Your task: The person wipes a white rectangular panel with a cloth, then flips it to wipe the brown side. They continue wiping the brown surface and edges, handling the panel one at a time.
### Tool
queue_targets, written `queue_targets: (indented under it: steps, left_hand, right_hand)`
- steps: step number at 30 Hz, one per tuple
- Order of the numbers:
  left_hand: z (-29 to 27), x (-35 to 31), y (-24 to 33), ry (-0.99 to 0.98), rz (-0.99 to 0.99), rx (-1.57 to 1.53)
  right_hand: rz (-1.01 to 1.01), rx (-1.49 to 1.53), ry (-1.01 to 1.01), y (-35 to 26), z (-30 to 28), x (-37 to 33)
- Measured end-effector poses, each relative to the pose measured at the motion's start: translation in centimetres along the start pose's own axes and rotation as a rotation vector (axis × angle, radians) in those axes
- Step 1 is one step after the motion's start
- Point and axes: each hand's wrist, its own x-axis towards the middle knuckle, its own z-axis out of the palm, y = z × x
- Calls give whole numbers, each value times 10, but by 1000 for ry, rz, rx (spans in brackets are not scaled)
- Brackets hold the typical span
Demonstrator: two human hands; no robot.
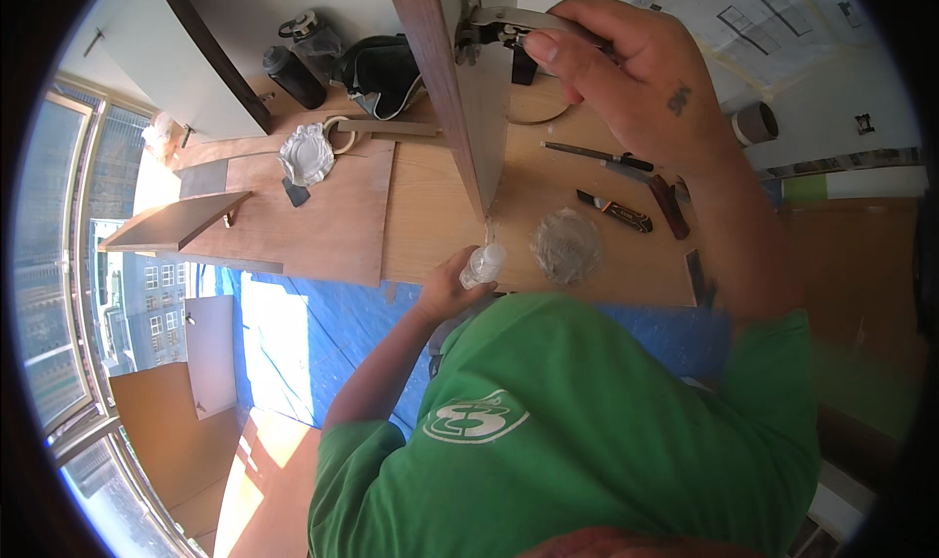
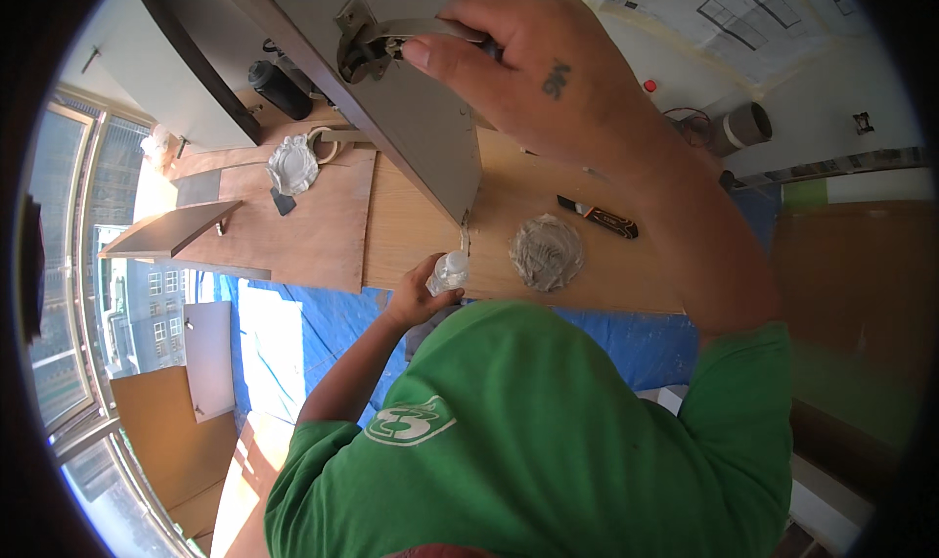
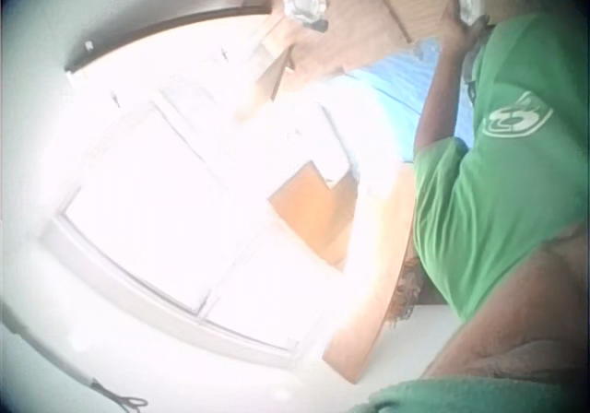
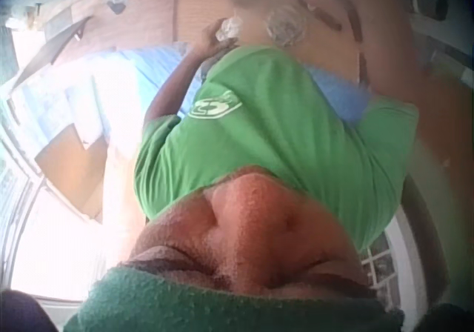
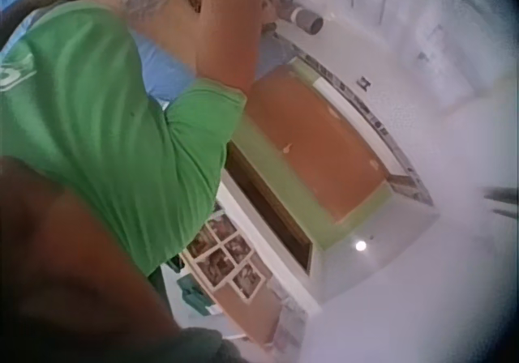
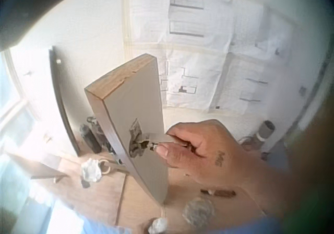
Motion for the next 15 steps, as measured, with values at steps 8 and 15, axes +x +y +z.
queue_targets:
  steps: [8, 15]
  left_hand:
    - [90, 78, 25, -317, -54, 175]
    - [143, 104, -37, -363, -171, 383]
  right_hand:
    - [-16, 65, -150, -4, -24, 13]
    - [-321, 48, 101, 14, -19, -11]
